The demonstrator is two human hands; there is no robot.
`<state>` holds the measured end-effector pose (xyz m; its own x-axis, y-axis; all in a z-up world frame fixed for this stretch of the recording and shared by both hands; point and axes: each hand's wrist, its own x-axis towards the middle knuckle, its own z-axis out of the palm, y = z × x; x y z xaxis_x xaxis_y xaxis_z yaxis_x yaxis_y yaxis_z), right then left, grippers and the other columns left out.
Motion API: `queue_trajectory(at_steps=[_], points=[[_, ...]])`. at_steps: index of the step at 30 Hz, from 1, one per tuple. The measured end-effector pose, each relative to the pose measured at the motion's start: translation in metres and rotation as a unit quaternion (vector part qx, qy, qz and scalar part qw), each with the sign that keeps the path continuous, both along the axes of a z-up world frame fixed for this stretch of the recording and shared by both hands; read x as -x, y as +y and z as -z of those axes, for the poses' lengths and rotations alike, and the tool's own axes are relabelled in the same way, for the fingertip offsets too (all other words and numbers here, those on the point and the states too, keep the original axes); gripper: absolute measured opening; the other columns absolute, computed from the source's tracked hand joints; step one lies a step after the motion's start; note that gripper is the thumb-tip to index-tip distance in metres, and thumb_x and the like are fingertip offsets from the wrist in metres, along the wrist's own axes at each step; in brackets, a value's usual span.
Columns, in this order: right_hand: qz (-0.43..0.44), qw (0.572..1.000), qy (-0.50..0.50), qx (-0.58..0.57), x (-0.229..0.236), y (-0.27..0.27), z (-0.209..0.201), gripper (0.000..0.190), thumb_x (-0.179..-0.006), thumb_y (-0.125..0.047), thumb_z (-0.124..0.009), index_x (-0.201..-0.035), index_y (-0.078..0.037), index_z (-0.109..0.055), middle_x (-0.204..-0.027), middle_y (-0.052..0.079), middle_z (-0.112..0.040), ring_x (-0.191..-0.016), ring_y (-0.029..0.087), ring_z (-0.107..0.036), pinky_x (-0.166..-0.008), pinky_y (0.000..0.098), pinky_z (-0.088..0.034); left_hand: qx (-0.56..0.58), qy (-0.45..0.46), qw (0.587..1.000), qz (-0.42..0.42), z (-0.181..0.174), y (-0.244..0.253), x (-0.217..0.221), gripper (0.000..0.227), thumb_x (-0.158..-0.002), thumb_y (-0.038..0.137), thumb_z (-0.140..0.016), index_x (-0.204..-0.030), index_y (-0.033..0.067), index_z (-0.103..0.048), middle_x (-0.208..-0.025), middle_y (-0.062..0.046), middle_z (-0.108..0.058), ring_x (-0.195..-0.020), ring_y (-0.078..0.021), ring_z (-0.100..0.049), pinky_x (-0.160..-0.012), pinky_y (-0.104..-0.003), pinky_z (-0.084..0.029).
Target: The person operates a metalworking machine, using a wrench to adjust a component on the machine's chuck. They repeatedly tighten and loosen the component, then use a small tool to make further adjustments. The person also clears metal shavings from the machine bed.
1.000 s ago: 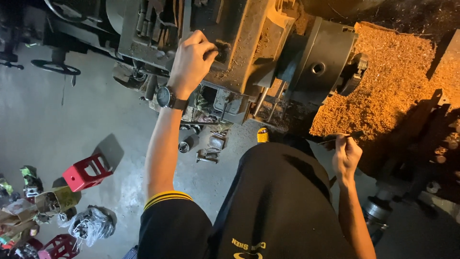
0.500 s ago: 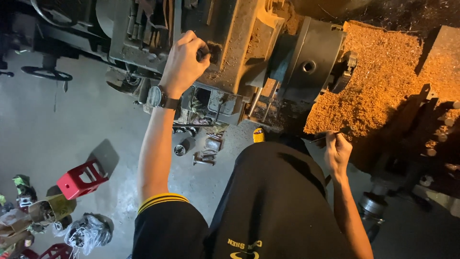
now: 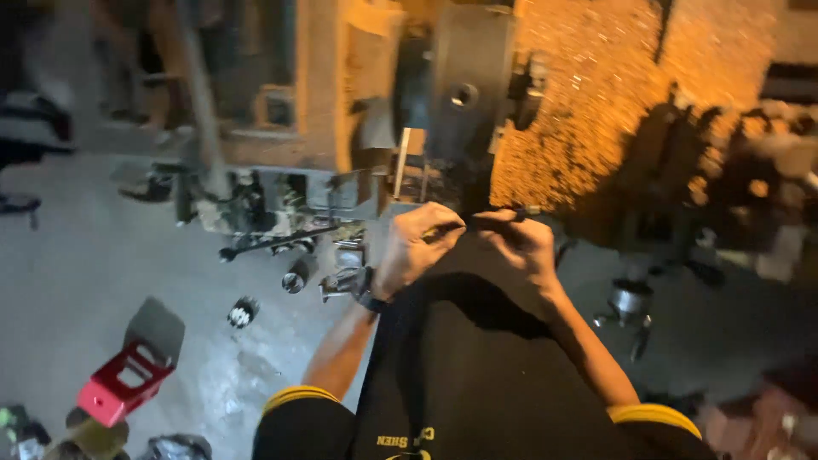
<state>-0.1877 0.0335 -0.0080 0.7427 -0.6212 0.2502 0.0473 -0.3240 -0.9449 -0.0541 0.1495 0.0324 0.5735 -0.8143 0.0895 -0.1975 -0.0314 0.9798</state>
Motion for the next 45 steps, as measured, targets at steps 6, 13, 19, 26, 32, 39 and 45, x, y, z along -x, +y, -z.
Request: queue_trajectory(at_steps=[6, 13, 19, 26, 32, 39, 45], points=[[-0.054, 0.993, -0.007, -0.108, 0.005, -0.009, -0.016, 0.004, -0.078, -0.005, -0.068, -0.080, -0.001, -0.068, -0.066, 0.010, -0.064, -0.052, 0.020, -0.058, -0.049, 0.0269, -0.046, -0.048, 0.080, 0.996, -0.004, 0.024, -0.006, 0.030, 0.010, -0.077, -0.001, -0.069, -0.081, 0.0083, -0.068, -0.079, -0.007, -0.067, -0.073, -0.0184, -0.066, -0.070, -0.027, -0.052], [-0.038, 0.986, 0.159, 0.019, 0.022, -0.008, -0.045, 0.006, -0.080, 0.005, -0.061, -0.084, 0.010, -0.063, -0.063, 0.018, -0.061, -0.060, 0.027, -0.064, -0.064, 0.0309, -0.054, -0.030, 0.051, 0.998, 0.009, 0.021, -0.016, 0.046, 0.012, -0.075, -0.006, -0.067, -0.079, 0.0046, -0.067, -0.076, -0.011, -0.067, -0.070, -0.0246, -0.066, -0.066, -0.031, -0.052], [0.020, 0.986, 0.150, -0.070, 0.050, -0.016, 0.002, 0.007, -0.081, -0.005, -0.063, -0.086, -0.005, -0.068, -0.057, 0.004, -0.063, -0.054, 0.016, -0.062, -0.054, 0.0262, -0.048, -0.041, 0.073, 0.996, -0.007, 0.032, -0.022, 0.049, 0.015, -0.076, -0.007, -0.066, -0.081, 0.0075, -0.069, -0.078, -0.009, -0.067, -0.073, -0.0212, -0.066, -0.070, -0.031, -0.052], [0.070, 0.974, 0.165, -0.138, 0.058, -0.010, 0.001, 0.008, -0.083, -0.003, -0.062, -0.089, -0.002, -0.068, -0.062, 0.010, -0.060, -0.056, 0.015, -0.057, -0.055, 0.0252, -0.046, -0.024, 0.141, 0.989, -0.032, 0.055, -0.020, 0.051, 0.016, -0.083, -0.006, -0.059, -0.091, 0.0048, -0.069, -0.084, -0.012, -0.064, -0.077, -0.0166, -0.061, -0.072, -0.030, -0.049], [0.085, 0.970, 0.154, -0.168, 0.054, 0.001, 0.005, 0.008, -0.079, 0.002, -0.064, -0.084, -0.003, -0.069, -0.059, 0.008, -0.060, -0.053, 0.012, -0.056, -0.053, 0.0206, -0.044, -0.042, 0.229, 0.971, -0.054, 0.057, -0.015, 0.060, 0.008, -0.083, -0.003, -0.063, -0.087, 0.0017, -0.068, -0.082, -0.011, -0.066, -0.071, -0.0102, -0.060, -0.067, -0.027, -0.051], [0.057, 0.981, 0.085, -0.167, 0.046, 0.007, 0.005, 0.007, -0.079, 0.005, -0.063, -0.083, 0.001, -0.067, -0.055, 0.010, -0.057, -0.049, 0.013, -0.053, -0.048, 0.0206, -0.039, -0.078, 0.296, 0.950, -0.063, 0.057, -0.010, 0.067, 0.003, -0.078, 0.000, -0.069, -0.081, 0.0004, -0.067, -0.072, -0.013, -0.064, -0.073, -0.0135, -0.062, -0.061, -0.028, -0.052], [0.051, 0.985, 0.068, -0.153, 0.044, 0.010, 0.000, 0.007, -0.079, 0.007, -0.065, -0.083, 0.001, -0.067, -0.053, 0.009, -0.056, -0.047, 0.011, -0.053, -0.044, 0.0192, -0.038, -0.089, 0.265, 0.960, -0.036, 0.050, -0.013, 0.072, 0.000, -0.080, 0.003, -0.067, -0.080, 0.0029, -0.067, -0.073, -0.011, -0.064, -0.074, -0.0139, -0.062, -0.065, -0.029, -0.051]])
